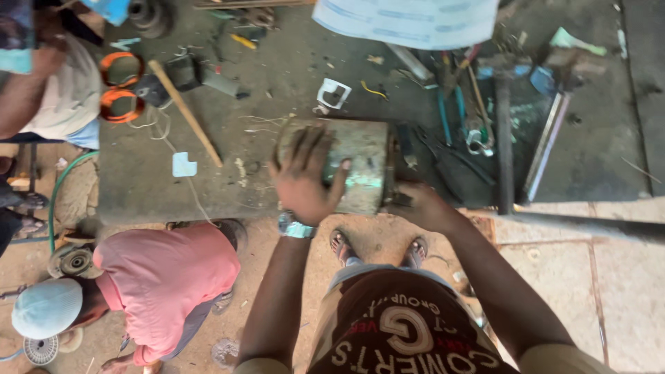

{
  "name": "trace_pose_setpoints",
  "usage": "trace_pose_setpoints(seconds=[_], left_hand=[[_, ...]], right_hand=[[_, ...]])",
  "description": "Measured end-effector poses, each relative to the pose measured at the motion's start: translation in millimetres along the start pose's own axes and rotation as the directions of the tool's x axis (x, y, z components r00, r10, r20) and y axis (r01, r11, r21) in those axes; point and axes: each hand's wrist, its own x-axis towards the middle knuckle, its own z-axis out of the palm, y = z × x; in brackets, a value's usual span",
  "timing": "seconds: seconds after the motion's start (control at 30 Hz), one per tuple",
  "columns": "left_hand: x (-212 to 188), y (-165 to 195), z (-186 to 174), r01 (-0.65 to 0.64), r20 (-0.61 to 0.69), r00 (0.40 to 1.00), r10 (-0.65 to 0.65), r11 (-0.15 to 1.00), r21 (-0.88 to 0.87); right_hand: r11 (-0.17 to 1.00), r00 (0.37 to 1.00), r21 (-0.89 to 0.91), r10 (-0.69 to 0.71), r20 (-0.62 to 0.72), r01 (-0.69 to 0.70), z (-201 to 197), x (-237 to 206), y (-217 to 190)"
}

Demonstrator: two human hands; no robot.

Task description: The person uses pliers to cut and remove wire from a cylindrical electrical component, then places it on the workbench. They walk to a tool cabinet, open a drawer, and search through various tools before selecting a screwdriver.

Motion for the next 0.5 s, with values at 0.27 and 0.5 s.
trace_pose_setpoints(seconds=[0.27, 0.5], left_hand=[[19, -22, 2, 0.04, 0.012, 0.999, -0.04, 0.998, -0.049], [24, -33, -9, 0.005, 0.002, 1.0, -0.005, 0.995, -0.1]], right_hand=[[0.906, 0.953, 0.309, 0.302, 0.003, -0.289, 5, 4, 67], [0.828, 0.876, 0.29, 0.469, 0.109, -0.48, -6, 22, 114]])
